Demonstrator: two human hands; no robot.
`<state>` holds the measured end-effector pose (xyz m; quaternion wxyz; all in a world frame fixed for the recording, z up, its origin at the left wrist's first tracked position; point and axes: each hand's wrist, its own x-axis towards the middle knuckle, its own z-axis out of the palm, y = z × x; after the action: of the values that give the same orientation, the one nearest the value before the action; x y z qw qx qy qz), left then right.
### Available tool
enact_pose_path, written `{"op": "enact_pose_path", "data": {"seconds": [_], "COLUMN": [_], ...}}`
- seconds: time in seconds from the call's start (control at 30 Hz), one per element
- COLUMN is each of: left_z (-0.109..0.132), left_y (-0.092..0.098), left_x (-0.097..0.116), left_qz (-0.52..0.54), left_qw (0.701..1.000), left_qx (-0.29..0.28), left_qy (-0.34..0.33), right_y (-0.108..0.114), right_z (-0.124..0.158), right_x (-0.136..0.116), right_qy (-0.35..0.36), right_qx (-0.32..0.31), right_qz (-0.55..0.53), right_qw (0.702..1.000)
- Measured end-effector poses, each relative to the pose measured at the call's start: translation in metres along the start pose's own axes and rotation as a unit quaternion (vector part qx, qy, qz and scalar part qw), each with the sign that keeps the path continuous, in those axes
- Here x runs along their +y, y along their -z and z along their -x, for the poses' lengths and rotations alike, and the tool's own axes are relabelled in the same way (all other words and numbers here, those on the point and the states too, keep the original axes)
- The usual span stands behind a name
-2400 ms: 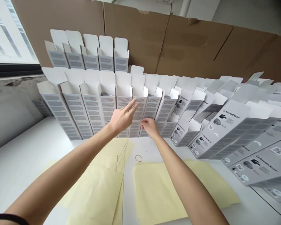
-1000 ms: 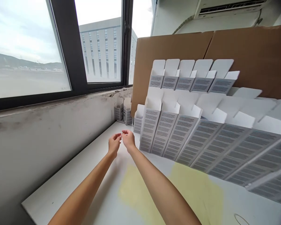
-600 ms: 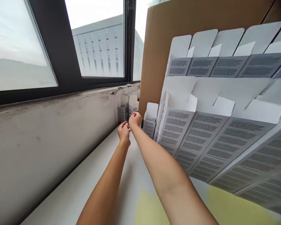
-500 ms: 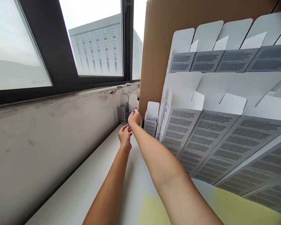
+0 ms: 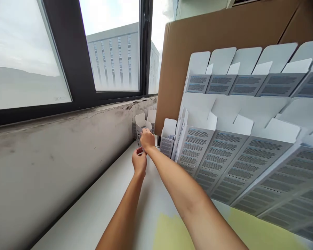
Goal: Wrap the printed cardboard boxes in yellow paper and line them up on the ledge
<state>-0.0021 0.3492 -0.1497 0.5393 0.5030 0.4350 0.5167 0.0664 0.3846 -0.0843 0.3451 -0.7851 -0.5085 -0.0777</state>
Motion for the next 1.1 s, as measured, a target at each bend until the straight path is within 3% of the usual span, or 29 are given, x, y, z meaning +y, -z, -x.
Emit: {"op": "enact_pose_path", "data": {"seconds": [0.1, 0.2, 0.33, 0.5, 0.63, 0.73, 0.83, 0.97, 1.1], "left_z": [0.022, 0.053, 0.111, 0.204, 0.271, 0.313, 0.351, 0.389, 0.403], "left_y": [0.028, 0.058, 0.087, 0.097, 0.092, 0.088, 0.081, 0.072, 0.072], "left_x": [0.012, 0.029, 0.053, 0.082, 0.087, 0.079, 0.068, 0.055, 0.050], "left_qz": [-0.081, -0.150, -0.194, -0.224, -0.201, -0.092, -0.001, 0.015, -0.034], "left_qw": [0.994, 0.983, 0.970, 0.947, 0.956, 0.974, 0.964, 0.943, 0.911], "left_qx": [0.056, 0.060, -0.017, -0.133, -0.170, -0.205, -0.246, -0.285, -0.353], "left_qy": [-0.043, -0.090, -0.147, -0.186, -0.130, -0.005, 0.104, 0.171, 0.208], "right_y": [0.032, 0.069, 0.120, 0.191, 0.251, 0.280, 0.287, 0.285, 0.294], "right_z": [0.038, 0.089, 0.161, 0.241, 0.317, 0.385, 0.441, 0.476, 0.485], "right_x": [-0.018, -0.033, -0.046, -0.045, -0.010, 0.031, 0.063, 0.087, 0.106], "right_qy": [0.033, 0.059, 0.119, 0.179, 0.179, 0.078, -0.018, -0.095, -0.121], "right_qx": [0.006, 0.004, 0.002, -0.011, 0.032, 0.097, 0.066, 0.034, 0.034], "right_qz": [-0.004, -0.013, -0.045, -0.041, -0.097, -0.070, -0.007, -0.073, -0.138], "right_qw": [0.999, 0.998, 0.992, 0.983, 0.979, 0.990, 0.998, 0.992, 0.982]}}
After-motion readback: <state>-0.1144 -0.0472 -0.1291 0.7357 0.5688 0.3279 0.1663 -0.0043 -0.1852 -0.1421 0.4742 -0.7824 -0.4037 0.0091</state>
